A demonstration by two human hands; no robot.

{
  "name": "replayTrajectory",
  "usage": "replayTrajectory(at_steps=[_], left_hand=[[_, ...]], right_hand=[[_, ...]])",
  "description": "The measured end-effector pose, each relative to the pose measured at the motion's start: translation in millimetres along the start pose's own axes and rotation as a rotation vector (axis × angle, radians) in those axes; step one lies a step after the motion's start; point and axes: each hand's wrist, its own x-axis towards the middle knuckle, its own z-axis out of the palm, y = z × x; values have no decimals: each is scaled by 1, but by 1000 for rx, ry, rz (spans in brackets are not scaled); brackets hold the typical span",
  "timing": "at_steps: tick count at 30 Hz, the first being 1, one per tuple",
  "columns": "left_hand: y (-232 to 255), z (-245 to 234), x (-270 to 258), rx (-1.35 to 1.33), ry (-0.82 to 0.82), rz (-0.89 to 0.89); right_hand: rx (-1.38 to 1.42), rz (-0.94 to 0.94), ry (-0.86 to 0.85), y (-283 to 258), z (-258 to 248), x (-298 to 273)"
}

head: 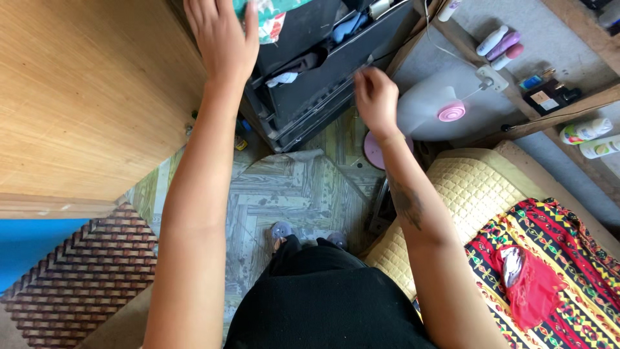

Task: The person organizes a cluttered bedside area by moving various items from a drawer and a small tin onto a nearby bed. They handle a red cloth, a small tin, a green tube, a comb, glasses, and a black speaker, placing them into two open drawers on the bed.

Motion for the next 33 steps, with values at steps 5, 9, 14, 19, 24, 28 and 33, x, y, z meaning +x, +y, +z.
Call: replayTrajectory(at_steps=[5,9,14,19,24,28,33], left_hand=[[35,-22,-91,-324,-6,-8],[84,-8,-170,-600,-191,-182],[121,17,-230,-754,-646,-562],[131,26,-239,-784,-722,-561],[123,55,-233,-859,-682,-626],[112,88,-232,-967,-751,-608],[101,131,-195,-1001,-717,-515]], right_hand=[[-13,254,-40,54,-47,-66],[-119,-107,-50,79,-66,-120],[142,339,-589,98,-70,-158],[-28,335,-762,116,-72,-168],[-45,333,-802,142,-54,-175],[-3,371,-789,164,-35,-166],[-50,400,-634,177,-47,-87]])
